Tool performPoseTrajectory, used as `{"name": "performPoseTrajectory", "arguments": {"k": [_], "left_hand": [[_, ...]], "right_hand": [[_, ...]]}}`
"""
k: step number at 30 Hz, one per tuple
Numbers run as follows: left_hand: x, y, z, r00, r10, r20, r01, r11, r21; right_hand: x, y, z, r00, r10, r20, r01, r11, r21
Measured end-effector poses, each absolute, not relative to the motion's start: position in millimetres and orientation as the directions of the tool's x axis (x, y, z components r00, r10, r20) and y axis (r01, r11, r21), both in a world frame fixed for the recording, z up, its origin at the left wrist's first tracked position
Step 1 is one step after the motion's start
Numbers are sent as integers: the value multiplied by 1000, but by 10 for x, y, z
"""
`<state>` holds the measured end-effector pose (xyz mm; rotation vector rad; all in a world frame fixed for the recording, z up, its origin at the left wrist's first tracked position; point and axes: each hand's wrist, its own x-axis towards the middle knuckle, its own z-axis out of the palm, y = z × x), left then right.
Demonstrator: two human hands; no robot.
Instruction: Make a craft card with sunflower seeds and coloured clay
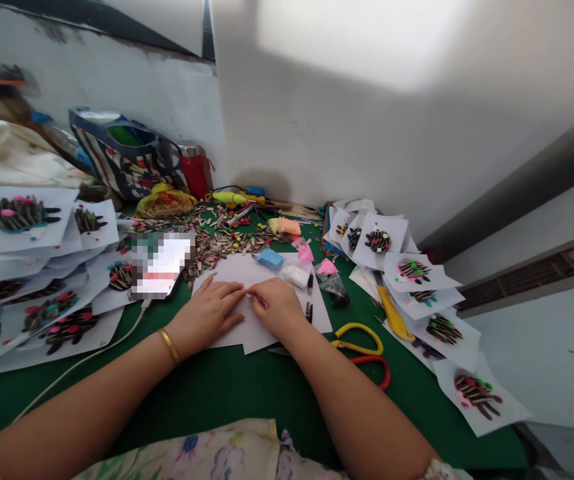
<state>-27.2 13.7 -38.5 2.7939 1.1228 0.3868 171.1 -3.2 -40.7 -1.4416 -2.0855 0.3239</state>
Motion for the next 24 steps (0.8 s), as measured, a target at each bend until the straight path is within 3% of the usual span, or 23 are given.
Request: {"name": "performPoseTrajectory", "arguments": {"k": [24], "left_hand": [[-265,129,-375,694,694,192,665,-720,200]], "right_hand": [[1697,-49,-428,-248,908,337,772,396,-497]]}}
